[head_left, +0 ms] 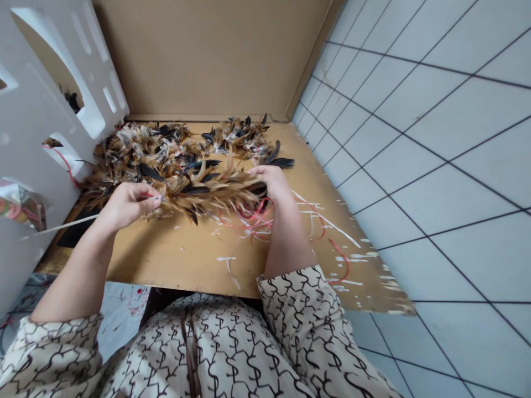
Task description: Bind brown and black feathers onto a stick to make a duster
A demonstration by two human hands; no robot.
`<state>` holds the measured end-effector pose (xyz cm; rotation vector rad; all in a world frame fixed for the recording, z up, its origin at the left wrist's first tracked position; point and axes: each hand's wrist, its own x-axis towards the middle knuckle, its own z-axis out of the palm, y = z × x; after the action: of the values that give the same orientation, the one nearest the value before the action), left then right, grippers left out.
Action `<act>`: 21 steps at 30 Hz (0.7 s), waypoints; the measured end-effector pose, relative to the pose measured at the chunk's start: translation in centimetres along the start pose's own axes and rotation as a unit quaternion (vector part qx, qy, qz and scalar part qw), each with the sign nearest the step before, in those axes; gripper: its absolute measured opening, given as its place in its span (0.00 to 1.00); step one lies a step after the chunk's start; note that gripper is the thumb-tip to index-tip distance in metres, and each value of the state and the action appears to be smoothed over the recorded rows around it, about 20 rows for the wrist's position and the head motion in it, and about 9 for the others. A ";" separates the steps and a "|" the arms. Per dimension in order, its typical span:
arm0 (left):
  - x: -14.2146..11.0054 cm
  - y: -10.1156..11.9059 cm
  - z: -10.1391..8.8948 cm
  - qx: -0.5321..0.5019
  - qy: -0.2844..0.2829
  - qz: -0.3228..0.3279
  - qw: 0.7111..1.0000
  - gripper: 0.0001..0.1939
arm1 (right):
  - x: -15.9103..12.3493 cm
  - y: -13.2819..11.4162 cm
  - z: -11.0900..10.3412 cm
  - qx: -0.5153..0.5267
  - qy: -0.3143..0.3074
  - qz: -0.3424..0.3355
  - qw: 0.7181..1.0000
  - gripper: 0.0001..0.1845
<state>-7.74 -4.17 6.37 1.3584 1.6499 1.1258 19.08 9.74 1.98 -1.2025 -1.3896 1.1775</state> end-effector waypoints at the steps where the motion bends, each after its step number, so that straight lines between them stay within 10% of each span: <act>1: 0.0 0.1 -0.5 -0.018 0.019 0.000 1.000 0.05 | 0.0 0.1 0.1 0.018 0.000 0.014 1.000 0.11; 11: 1.1 0.8 0.6 -0.156 0.122 -0.051 0.979 0.04 | -1.2 0.6 2.2 -0.174 -0.124 0.008 0.977 0.07; 15: 1.3 0.5 2.8 -0.184 0.101 -0.054 0.976 0.04 | -2.9 -0.2 7.2 -0.019 -0.148 -0.096 0.984 0.05; 21: 1.5 0.1 4.8 -0.228 0.044 -0.057 0.971 0.06 | -6.3 0.4 12.6 0.164 -0.269 -0.019 0.949 0.07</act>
<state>-3.63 -1.85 4.68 0.9203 1.3934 1.4045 7.31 2.42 -0.23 -0.6361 -1.5113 1.7138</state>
